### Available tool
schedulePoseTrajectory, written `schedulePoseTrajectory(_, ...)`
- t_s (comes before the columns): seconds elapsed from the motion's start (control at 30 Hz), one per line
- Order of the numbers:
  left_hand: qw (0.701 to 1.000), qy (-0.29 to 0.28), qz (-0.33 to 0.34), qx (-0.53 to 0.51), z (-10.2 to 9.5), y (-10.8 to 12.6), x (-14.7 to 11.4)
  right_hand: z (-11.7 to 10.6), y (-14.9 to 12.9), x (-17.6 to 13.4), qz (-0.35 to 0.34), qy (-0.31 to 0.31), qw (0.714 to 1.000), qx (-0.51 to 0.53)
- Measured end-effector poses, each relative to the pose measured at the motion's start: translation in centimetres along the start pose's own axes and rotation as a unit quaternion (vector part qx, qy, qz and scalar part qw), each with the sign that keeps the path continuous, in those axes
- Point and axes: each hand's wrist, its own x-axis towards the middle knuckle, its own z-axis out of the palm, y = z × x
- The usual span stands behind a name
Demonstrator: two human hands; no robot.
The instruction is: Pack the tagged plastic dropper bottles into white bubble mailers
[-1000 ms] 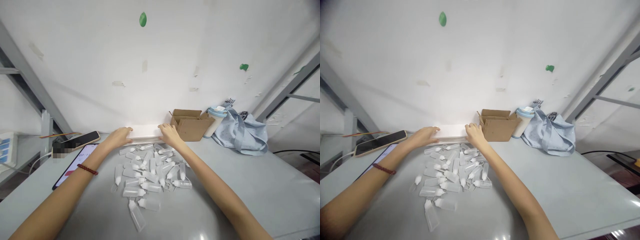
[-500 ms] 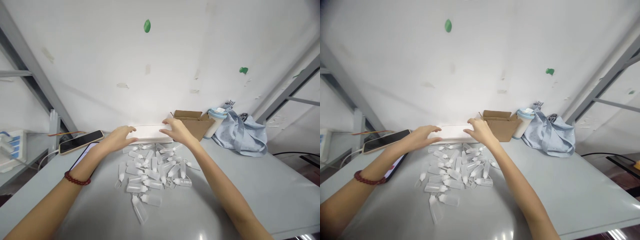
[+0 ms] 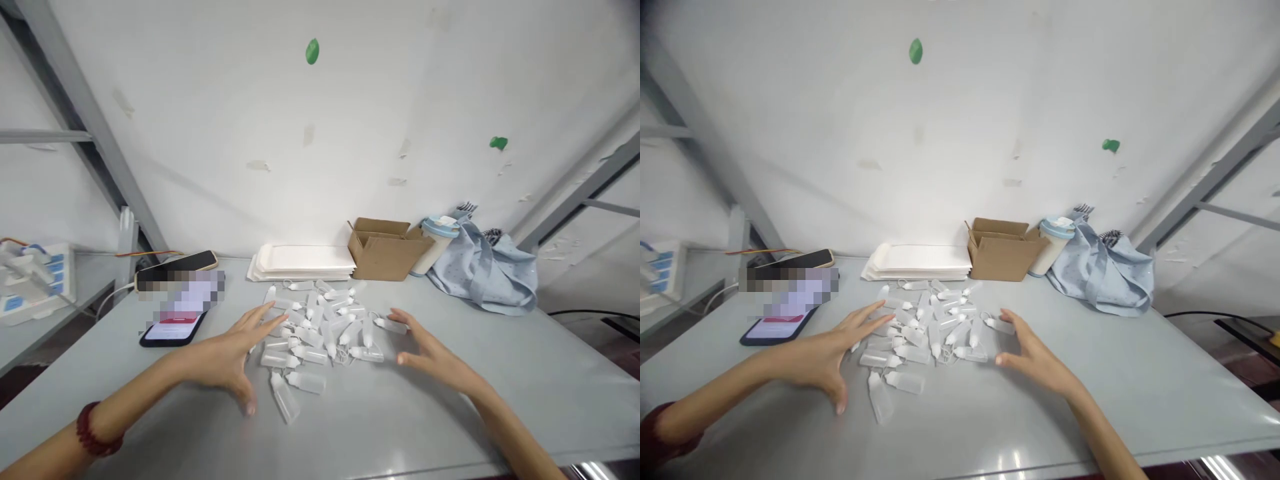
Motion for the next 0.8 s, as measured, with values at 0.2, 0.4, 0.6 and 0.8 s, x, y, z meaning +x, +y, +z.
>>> schedulePoseTrajectory(0.2, 0.998, 0.043, 0.013, 0.044, 5.0, 3.6, 1.6, 4.4, -2.3, -2.4, -0.037, 0.012, 0.999, -0.013)
schedulePoseTrajectory(0.4, 0.992, 0.083, 0.069, 0.061, 6.5, 7.0, 5.3, 6.2, -2.8, -3.1, -0.018, 0.034, 0.998, -0.056)
schedulePoseTrajectory(0.6, 0.984, 0.112, 0.136, 0.032, 7.7, 10.8, 9.8, 5.2, -1.0, -3.8, 0.029, 0.111, 0.992, -0.061)
schedulePoseTrajectory(0.8, 0.982, 0.135, 0.129, 0.033, 8.6, 14.1, 12.6, 3.7, 1.8, -3.6, 0.001, 0.205, 0.978, -0.038)
